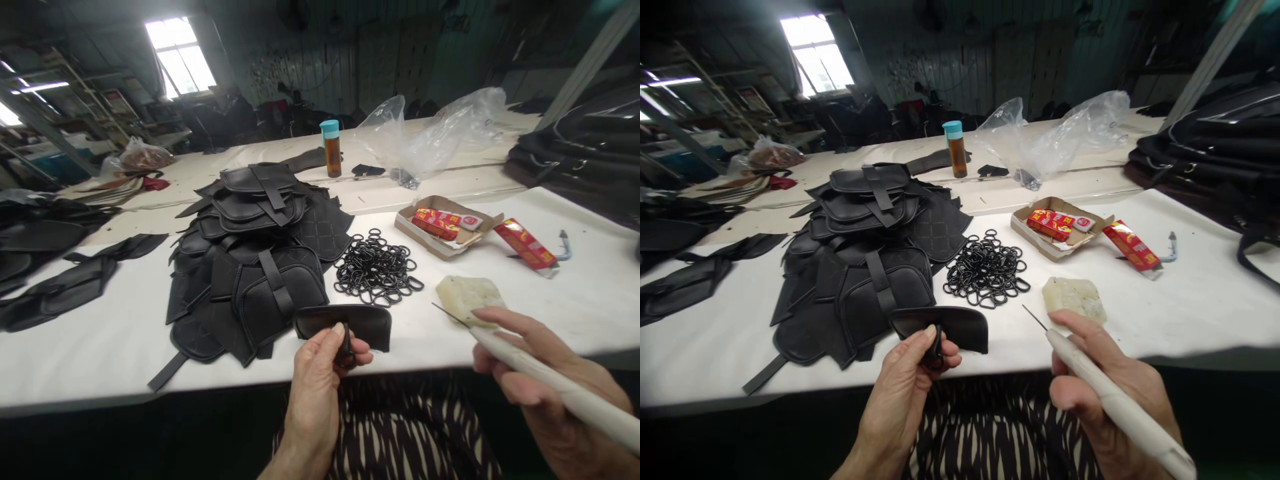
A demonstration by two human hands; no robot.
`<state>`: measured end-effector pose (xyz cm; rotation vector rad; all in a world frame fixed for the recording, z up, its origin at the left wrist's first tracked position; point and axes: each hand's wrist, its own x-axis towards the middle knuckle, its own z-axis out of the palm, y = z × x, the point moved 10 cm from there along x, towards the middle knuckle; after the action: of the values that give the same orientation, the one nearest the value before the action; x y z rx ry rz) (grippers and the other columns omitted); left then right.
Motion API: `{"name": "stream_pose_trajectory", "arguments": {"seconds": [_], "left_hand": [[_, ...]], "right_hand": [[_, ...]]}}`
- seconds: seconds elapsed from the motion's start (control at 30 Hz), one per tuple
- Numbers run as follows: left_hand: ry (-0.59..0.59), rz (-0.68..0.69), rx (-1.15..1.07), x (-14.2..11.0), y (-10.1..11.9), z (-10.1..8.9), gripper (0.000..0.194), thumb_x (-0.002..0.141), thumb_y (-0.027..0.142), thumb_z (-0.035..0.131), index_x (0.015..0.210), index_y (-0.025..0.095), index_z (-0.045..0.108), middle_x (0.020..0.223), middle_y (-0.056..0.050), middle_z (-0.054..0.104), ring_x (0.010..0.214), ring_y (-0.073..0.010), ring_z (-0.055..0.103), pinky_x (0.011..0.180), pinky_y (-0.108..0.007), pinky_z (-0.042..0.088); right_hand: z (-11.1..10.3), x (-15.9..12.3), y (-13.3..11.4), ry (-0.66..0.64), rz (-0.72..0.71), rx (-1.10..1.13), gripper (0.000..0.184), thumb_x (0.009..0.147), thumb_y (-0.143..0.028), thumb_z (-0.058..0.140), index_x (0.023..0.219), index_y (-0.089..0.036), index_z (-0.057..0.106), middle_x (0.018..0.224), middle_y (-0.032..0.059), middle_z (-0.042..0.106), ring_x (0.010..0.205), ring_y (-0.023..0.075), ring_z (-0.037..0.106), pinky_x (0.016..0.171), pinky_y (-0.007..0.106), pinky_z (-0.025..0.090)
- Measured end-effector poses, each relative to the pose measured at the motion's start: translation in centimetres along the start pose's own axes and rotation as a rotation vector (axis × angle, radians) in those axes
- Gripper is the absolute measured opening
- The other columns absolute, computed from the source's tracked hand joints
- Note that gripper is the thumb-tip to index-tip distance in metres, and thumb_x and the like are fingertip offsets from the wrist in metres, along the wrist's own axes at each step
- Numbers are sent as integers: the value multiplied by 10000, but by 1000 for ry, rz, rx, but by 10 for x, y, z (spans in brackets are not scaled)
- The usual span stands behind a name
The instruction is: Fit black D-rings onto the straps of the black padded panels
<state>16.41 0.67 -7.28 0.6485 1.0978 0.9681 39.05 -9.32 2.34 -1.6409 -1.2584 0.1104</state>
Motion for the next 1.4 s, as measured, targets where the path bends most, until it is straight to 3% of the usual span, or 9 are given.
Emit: {"name": "stream_pose_trajectory", "arguments": {"seconds": [0.1, 0.13, 0.27, 0.53, 0.77, 1.1, 1.23, 1.4], "left_hand": [[28, -22, -26, 2, 0, -1, 181, 730, 275, 669, 681, 102, 648, 625, -57, 677, 592, -145, 635, 645, -242, 517], [35, -36, -37, 5, -2, -2, 154, 735, 246, 664, 689, 100, 653, 635, -63, 682, 597, -147, 638, 650, -245, 525], [107, -121, -97, 15, -11, -7, 104, 768, 121, 591, 687, 95, 651, 640, -80, 687, 586, -166, 653, 617, -266, 556], [167, -119, -116, 19, -5, -9, 186, 807, 99, 525, 671, 104, 650, 615, -61, 676, 535, -141, 645, 569, -242, 575], [117, -73, -55, 22, -1, -5, 158, 795, 124, 559, 686, 103, 670, 643, -80, 702, 595, -167, 676, 618, -266, 587], [144, -63, -57, 26, 1, -3, 152, 754, 86, 569, 644, 95, 674, 712, -109, 726, 636, -186, 692, 599, -245, 582], [135, -80, -73, 27, -1, -6, 160, 754, 78, 578, 634, 90, 684, 691, -103, 719, 624, -162, 677, 599, -224, 573], [82, -87, -147, 22, -3, -5, 136, 780, 103, 586, 717, 93, 706, 776, -105, 716, 720, -149, 657, 688, -237, 557]], "right_hand": [[-18, 2, -3, -6, -65, -134, 579, 792, -687, 428, 1030, -198, 627, 757, 47, 650, 612, 190, 632, 483, 220, 491], [-26, 3, 0, 41, -37, -129, 511, 819, -645, 431, 965, -197, 626, 760, 37, 639, 634, 184, 621, 526, 221, 499], [-45, 6, 24, 185, 206, -141, 265, 854, -449, 517, 795, -195, 564, 516, -51, 455, 414, 101, 398, 370, 194, 361], [-30, 22, 44, 179, 291, -166, 243, 788, -402, 579, 663, -204, 511, 479, -76, 394, 427, 92, 352, 405, 201, 323], [-19, 27, 57, 135, 327, -206, 242, 800, -388, 542, 646, -212, 484, 538, -56, 469, 484, 116, 438, 483, 217, 378], [-10, 30, 65, 105, 343, -245, 241, 790, -393, 540, 644, -205, 499, 533, -53, 483, 494, 121, 441, 483, 224, 355], [-13, 29, 65, 113, 382, -258, 261, 782, -423, 548, 645, -208, 497, 516, -61, 463, 479, 112, 424, 463, 220, 343], [-32, 17, 41, 193, 339, -227, 236, 770, -399, 596, 652, -212, 513, 490, -62, 433, 430, 100, 380, 416, 214, 329]]}}
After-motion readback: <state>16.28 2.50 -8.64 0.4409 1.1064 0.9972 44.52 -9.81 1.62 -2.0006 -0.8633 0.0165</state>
